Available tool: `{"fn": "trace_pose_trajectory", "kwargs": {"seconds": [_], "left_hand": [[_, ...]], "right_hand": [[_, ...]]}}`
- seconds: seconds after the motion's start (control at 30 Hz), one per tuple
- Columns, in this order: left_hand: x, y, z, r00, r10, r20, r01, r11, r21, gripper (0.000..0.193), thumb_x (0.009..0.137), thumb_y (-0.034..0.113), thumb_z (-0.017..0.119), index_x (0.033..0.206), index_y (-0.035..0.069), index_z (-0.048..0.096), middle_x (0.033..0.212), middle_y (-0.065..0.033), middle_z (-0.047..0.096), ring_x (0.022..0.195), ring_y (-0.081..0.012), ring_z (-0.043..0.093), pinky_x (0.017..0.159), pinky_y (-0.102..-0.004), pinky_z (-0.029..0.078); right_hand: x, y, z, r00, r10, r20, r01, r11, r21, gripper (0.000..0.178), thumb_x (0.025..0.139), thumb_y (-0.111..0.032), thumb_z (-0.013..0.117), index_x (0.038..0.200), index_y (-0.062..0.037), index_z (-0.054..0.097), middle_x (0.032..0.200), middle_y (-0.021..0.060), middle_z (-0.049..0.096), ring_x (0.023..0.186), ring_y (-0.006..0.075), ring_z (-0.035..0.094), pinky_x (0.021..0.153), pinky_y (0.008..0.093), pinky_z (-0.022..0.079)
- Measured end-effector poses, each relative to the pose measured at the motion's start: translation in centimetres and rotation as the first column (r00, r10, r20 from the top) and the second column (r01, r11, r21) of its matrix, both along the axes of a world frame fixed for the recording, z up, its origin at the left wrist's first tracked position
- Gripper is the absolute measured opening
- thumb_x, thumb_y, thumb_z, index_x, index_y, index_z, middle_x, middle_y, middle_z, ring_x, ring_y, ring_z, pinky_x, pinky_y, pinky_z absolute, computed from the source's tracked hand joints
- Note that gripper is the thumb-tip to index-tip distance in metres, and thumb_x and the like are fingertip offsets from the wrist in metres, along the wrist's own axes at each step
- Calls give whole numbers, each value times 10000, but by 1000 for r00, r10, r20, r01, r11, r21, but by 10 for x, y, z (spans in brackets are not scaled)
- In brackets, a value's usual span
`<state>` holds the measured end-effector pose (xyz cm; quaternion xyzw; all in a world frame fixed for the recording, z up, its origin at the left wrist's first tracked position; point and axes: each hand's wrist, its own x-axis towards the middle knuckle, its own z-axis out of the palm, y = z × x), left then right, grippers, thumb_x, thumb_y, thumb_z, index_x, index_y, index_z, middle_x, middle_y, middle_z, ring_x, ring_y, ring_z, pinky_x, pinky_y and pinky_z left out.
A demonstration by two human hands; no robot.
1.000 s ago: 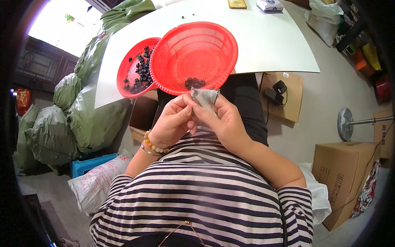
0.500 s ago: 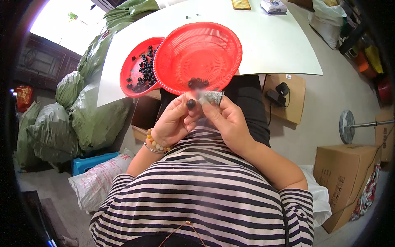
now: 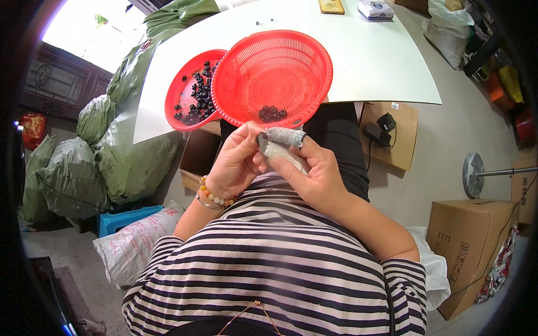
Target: Sort small black plastic components into baskets and prepare them for assembly.
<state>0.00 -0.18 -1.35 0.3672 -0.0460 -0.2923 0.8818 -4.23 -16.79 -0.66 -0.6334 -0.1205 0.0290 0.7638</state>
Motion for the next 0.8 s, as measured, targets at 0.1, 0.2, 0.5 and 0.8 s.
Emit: {"fn": "trace_pose_trajectory", "kwargs": {"seconds": [0.1, 0.2, 0.5, 0.8], "left_hand": [[0, 0, 0, 1000, 23, 13, -24, 1000, 19, 135, 895, 182, 473, 917, 54, 509, 721, -18, 523, 570, -65, 514, 547, -220, 478], [-1, 0, 2, 999, 41, 29, -43, 997, 57, 134, 894, 180, 477, 917, 52, 509, 719, -18, 526, 572, -65, 514, 553, -227, 479], [0, 2, 2, 998, 50, 29, -52, 996, 66, 154, 882, 215, 498, 916, 66, 522, 710, -17, 491, 561, -75, 461, 512, -211, 422], [52, 90, 12, 590, 496, 637, -784, 539, 306, 125, 854, 151, 547, 874, 30, 572, 701, -35, 561, 571, -92, 526, 514, -194, 444]], "right_hand": [[0, 1, 3, 1000, 19, -3, -19, 999, 26, 282, 836, -61, 543, 1106, 3, 498, 920, 52, 604, 843, 79, 551, 764, 224, 430], [0, 1, 3, 999, 38, -7, -38, 997, 63, 270, 846, -56, 529, 1104, 13, 494, 932, 55, 600, 853, 84, 552, 772, 227, 432], [2, 2, -3, 995, 45, -85, -36, 994, 107, 271, 875, -91, 500, 1127, 6, 482, 973, 28, 567, 888, 59, 507, 773, 192, 401], [4, 2, -8, 972, 62, -227, -47, 996, 71, 304, 881, -140, 505, 1156, -13, 477, 923, -26, 525, 746, 16, 404, 669, 156, 343]]}}
